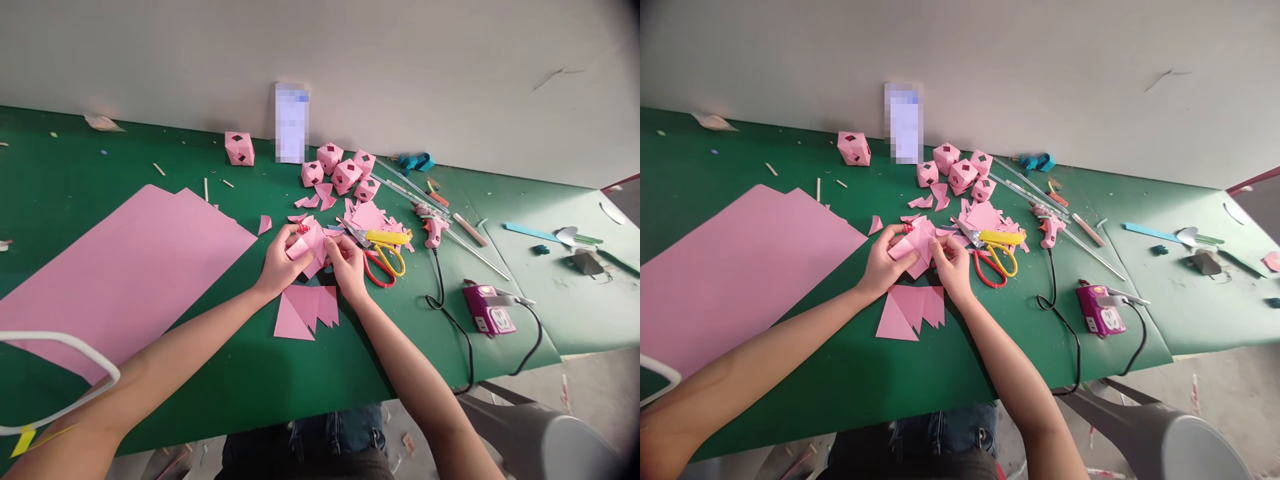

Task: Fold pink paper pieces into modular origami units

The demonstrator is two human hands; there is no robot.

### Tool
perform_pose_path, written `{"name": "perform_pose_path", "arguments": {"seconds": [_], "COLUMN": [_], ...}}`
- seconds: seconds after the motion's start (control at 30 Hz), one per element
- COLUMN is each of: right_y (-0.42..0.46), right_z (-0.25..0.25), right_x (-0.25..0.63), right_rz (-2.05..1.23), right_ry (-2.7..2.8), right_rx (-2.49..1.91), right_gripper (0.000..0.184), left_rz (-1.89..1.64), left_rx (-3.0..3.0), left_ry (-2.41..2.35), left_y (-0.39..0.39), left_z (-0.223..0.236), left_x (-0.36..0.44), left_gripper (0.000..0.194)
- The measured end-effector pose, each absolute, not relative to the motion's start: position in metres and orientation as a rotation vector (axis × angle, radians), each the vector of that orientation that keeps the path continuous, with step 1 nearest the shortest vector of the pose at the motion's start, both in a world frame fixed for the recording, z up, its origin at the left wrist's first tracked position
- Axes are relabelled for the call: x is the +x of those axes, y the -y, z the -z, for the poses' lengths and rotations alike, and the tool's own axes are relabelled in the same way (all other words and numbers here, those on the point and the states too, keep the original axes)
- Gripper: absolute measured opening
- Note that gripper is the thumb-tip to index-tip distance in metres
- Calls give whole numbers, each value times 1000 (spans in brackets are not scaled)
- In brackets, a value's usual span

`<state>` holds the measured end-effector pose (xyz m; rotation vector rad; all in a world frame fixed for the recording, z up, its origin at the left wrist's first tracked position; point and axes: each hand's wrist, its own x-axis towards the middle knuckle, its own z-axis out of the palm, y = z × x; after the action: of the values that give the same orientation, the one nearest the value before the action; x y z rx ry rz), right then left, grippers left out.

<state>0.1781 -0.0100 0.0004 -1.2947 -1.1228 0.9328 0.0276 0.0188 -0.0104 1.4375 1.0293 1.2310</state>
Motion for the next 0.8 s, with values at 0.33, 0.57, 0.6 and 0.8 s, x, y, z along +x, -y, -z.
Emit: {"name": "perform_pose_path", "arguments": {"seconds": [0.33, 0.57, 0.6, 0.8], "right_y": [8, 7, 7, 8], "right_z": [-1, -3, -2, -4], "right_x": [185, 186, 186, 189], "right_rz": [-1094, -1043, -1041, -1126], "right_ry": [1225, 1420, 1416, 1430], "right_rx": [-1351, -1341, -1340, -1314], "right_gripper": [54, 58, 58, 56], "left_rz": [-1270, -1265, -1263, -1275], "left_rx": [1234, 1164, 1157, 1075], "left_ry": [-1039, -1052, -1054, -1061], "left_y": [-25, -27, -27, -29], "left_z": [9, 10, 10, 11], "left_x": [28, 27, 27, 27], "left_gripper": [41, 45, 45, 45]}}
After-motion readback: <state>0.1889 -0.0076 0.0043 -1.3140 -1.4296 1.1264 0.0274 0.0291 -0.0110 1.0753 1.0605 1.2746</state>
